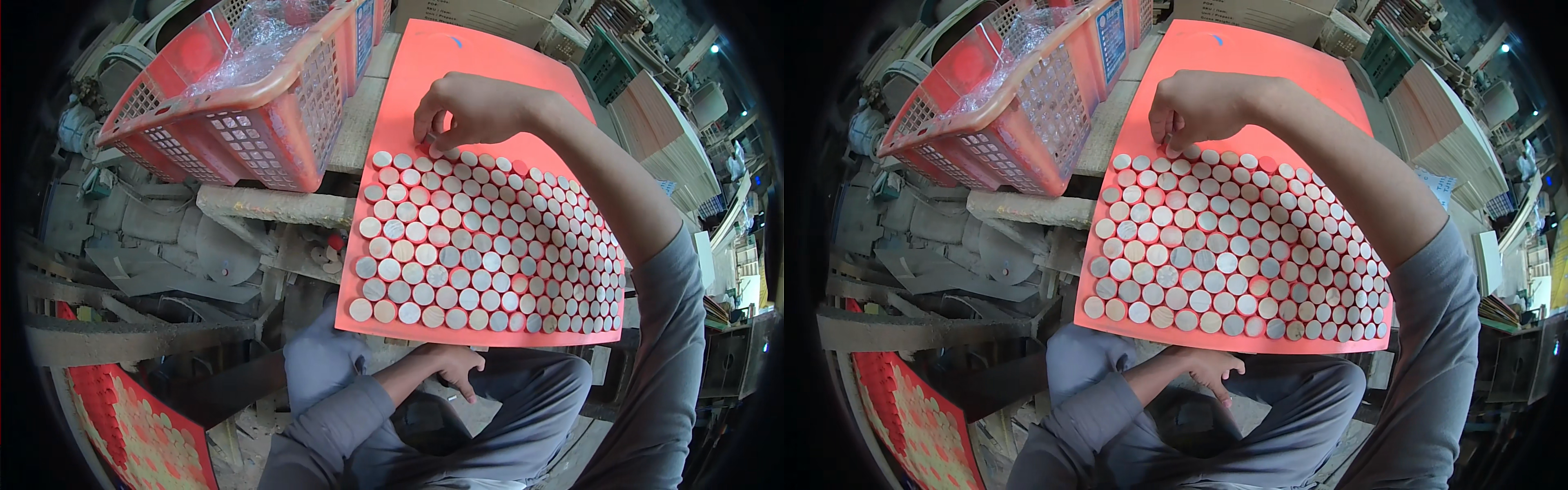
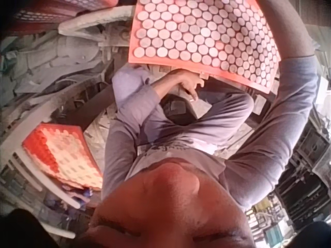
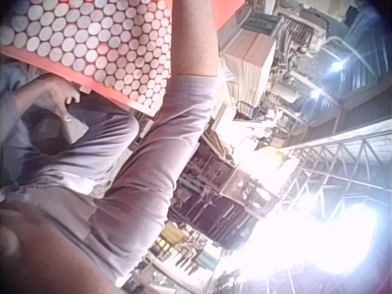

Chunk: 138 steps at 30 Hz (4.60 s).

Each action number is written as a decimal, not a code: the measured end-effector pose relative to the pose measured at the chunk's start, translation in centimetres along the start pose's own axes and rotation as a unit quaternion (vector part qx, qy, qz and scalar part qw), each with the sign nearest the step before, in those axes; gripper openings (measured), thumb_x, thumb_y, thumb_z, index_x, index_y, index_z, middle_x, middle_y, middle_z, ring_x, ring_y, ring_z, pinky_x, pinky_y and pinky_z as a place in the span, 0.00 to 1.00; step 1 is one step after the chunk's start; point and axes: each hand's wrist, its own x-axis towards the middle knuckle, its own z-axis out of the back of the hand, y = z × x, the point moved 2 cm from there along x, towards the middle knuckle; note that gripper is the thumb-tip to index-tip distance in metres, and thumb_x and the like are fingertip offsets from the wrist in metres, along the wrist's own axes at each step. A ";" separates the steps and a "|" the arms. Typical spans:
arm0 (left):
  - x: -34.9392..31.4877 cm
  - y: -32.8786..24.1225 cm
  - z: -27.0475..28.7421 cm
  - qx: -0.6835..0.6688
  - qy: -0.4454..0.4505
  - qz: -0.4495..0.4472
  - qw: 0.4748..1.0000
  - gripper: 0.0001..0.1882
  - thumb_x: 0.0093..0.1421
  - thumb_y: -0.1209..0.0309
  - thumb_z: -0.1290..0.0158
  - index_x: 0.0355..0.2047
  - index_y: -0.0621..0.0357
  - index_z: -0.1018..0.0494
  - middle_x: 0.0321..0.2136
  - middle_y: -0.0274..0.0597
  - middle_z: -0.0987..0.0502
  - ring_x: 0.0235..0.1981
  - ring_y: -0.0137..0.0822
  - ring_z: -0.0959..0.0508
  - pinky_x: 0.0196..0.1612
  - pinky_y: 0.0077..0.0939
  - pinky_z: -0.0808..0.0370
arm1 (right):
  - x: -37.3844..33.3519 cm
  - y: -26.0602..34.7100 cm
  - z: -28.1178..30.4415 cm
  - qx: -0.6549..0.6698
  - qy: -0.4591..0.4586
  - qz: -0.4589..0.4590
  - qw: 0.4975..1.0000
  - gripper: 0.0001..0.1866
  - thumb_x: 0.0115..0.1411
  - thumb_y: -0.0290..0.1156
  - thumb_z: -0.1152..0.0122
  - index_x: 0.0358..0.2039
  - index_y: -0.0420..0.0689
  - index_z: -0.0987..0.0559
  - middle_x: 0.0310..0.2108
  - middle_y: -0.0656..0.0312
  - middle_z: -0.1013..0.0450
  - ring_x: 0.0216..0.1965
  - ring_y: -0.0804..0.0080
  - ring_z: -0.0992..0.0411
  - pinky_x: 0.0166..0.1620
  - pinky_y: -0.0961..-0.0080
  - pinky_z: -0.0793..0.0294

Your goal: The person sits on the floor and repeatedly picks up small red cylindrical objects, rolls them in their hands, and places them onto a red board with a grid of circular indentations. The person occasionally picks up a small red disc from a nearby board and places it on top of the cylinders. The process is repetitive and involves careful placement of the objects.

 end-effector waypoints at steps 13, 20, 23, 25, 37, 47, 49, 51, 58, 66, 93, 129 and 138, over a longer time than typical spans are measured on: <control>-0.3 -0.3 0.3 0.010 0.009 -0.009 1.000 0.52 0.42 0.45 0.33 0.62 0.58 0.41 0.49 0.50 0.26 0.45 0.41 0.23 0.44 0.34 0.25 | 0.8 0.0 0.1 0.044 -0.070 0.025 0.996 0.07 0.57 0.26 0.39 0.36 0.39 0.19 0.34 0.59 0.20 0.40 0.70 0.22 0.43 0.70 0.24; 0.1 0.1 0.0 0.019 -0.002 -0.011 1.000 0.51 0.43 0.44 0.34 0.62 0.58 0.40 0.49 0.50 0.26 0.46 0.42 0.23 0.46 0.35 0.26 | 1.7 1.2 -0.7 0.028 -0.039 -0.017 0.999 0.06 0.59 0.27 0.41 0.33 0.39 0.19 0.33 0.60 0.21 0.38 0.69 0.23 0.45 0.71 0.26; 0.1 0.1 0.0 0.021 -0.001 -0.010 1.000 0.51 0.44 0.43 0.35 0.62 0.58 0.40 0.49 0.50 0.26 0.46 0.43 0.24 0.46 0.36 0.26 | 1.7 0.5 -0.8 0.034 -0.052 -0.002 0.998 0.08 0.61 0.28 0.45 0.35 0.39 0.19 0.34 0.60 0.21 0.39 0.69 0.24 0.45 0.71 0.26; 0.2 0.1 0.0 0.020 0.005 -0.008 1.000 0.51 0.44 0.42 0.36 0.62 0.58 0.40 0.49 0.50 0.26 0.47 0.44 0.24 0.47 0.36 0.26 | 1.4 0.2 -0.8 0.045 -0.063 0.002 0.997 0.10 0.62 0.28 0.48 0.37 0.39 0.20 0.34 0.59 0.21 0.40 0.68 0.24 0.45 0.72 0.26; 0.2 -0.3 0.3 0.046 0.018 0.003 0.999 0.52 0.46 0.36 0.40 0.62 0.58 0.41 0.49 0.50 0.25 0.49 0.45 0.24 0.50 0.35 0.28 | -4.7 -2.5 -0.9 0.042 -0.025 -0.278 0.959 0.31 0.67 0.56 0.58 0.35 0.38 0.21 0.30 0.56 0.24 0.33 0.67 0.26 0.42 0.68 0.26; 0.2 -0.3 0.4 0.049 0.019 0.002 0.999 0.52 0.47 0.35 0.42 0.62 0.58 0.41 0.50 0.50 0.26 0.51 0.46 0.25 0.52 0.36 0.29 | -6.7 -3.6 -1.5 0.104 -0.098 -0.263 0.954 0.39 0.64 0.65 0.61 0.34 0.36 0.19 0.33 0.54 0.24 0.36 0.66 0.25 0.41 0.68 0.24; 0.1 -0.3 0.3 0.046 0.018 0.005 0.999 0.51 0.47 0.35 0.42 0.62 0.58 0.41 0.50 0.51 0.27 0.51 0.46 0.26 0.52 0.36 0.29 | -6.6 -3.2 -1.5 0.117 -0.076 -0.275 0.951 0.40 0.64 0.66 0.61 0.34 0.37 0.19 0.34 0.54 0.24 0.37 0.65 0.25 0.43 0.67 0.25; 0.1 -0.3 0.4 0.045 0.017 0.008 0.999 0.51 0.47 0.35 0.42 0.62 0.58 0.41 0.50 0.51 0.27 0.52 0.46 0.26 0.53 0.37 0.29 | -6.5 -2.3 -1.7 0.142 -0.052 -0.273 0.950 0.39 0.64 0.66 0.61 0.33 0.37 0.20 0.34 0.55 0.24 0.37 0.65 0.25 0.45 0.66 0.25; 0.5 0.0 0.2 0.036 0.019 0.006 0.999 0.52 0.47 0.35 0.42 0.62 0.58 0.41 0.49 0.51 0.26 0.51 0.46 0.26 0.53 0.37 0.29 | -4.7 -2.7 -1.4 0.129 -0.106 -0.255 0.952 0.38 0.65 0.64 0.59 0.33 0.36 0.20 0.32 0.55 0.24 0.35 0.67 0.25 0.40 0.70 0.24; 0.6 0.3 0.0 0.027 0.007 0.000 1.000 0.52 0.47 0.36 0.41 0.62 0.60 0.40 0.49 0.51 0.26 0.50 0.46 0.25 0.51 0.36 0.29 | -2.5 -0.3 -1.7 0.143 -0.082 -0.232 0.959 0.37 0.65 0.62 0.59 0.34 0.37 0.19 0.29 0.57 0.24 0.31 0.69 0.24 0.40 0.70 0.24; -0.1 0.1 0.1 0.031 -0.009 -0.006 0.999 0.51 0.48 0.37 0.41 0.62 0.62 0.40 0.49 0.54 0.25 0.51 0.47 0.25 0.52 0.35 0.29 | 0.8 2.7 -1.2 0.105 -0.120 -0.148 0.976 0.36 0.66 0.62 0.61 0.53 0.41 0.28 0.36 0.51 0.23 0.36 0.66 0.23 0.46 0.63 0.26; -0.4 0.6 0.5 0.049 -0.031 -0.005 0.998 0.49 0.47 0.37 0.41 0.60 0.61 0.37 0.53 0.54 0.27 0.54 0.47 0.27 0.54 0.37 0.30 | 3.4 7.7 -3.3 -0.043 -0.043 0.178 0.982 0.07 0.46 0.21 0.47 0.21 0.47 0.21 0.28 0.72 0.28 0.45 0.72 0.34 0.53 0.59 0.43; -0.2 1.3 0.3 0.042 -0.042 0.006 0.998 0.49 0.47 0.37 0.41 0.60 0.60 0.36 0.49 0.53 0.25 0.51 0.47 0.26 0.52 0.36 0.29 | 4.0 7.9 -3.3 -0.076 -0.017 0.155 0.985 0.08 0.47 0.21 0.45 0.19 0.50 0.22 0.27 0.76 0.29 0.43 0.75 0.34 0.56 0.52 0.50</control>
